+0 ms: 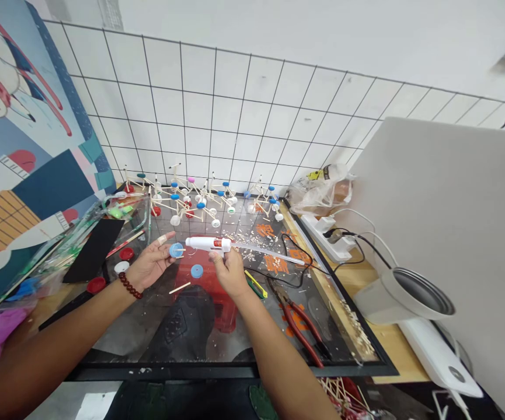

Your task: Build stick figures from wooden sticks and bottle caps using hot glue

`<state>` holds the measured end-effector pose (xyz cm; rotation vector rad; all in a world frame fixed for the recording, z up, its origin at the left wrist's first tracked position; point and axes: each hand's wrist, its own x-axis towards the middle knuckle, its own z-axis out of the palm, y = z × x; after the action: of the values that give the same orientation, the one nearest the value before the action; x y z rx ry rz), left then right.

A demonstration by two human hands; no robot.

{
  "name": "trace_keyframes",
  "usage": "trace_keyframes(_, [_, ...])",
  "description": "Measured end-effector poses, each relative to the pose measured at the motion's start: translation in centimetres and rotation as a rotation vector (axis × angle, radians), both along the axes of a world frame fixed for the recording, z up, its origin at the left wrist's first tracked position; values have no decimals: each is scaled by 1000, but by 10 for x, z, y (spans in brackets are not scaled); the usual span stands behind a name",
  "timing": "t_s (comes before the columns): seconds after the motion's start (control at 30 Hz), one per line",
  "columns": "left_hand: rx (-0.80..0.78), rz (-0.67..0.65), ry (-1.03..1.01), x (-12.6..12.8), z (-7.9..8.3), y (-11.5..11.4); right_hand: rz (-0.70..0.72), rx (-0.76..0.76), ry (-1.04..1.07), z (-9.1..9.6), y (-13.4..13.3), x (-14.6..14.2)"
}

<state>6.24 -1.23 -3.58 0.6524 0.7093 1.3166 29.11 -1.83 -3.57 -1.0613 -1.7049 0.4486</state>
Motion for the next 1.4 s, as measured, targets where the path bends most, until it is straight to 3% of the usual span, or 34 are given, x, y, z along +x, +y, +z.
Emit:
trace_keyframes(0.67, [8, 19, -50, -3, -1, 3, 0, -22, -22, -4, 4, 1])
trace_keyframes(1.4, [-18, 141, -86, -2, 2, 6, 54, -25, -47, -4, 1, 2])
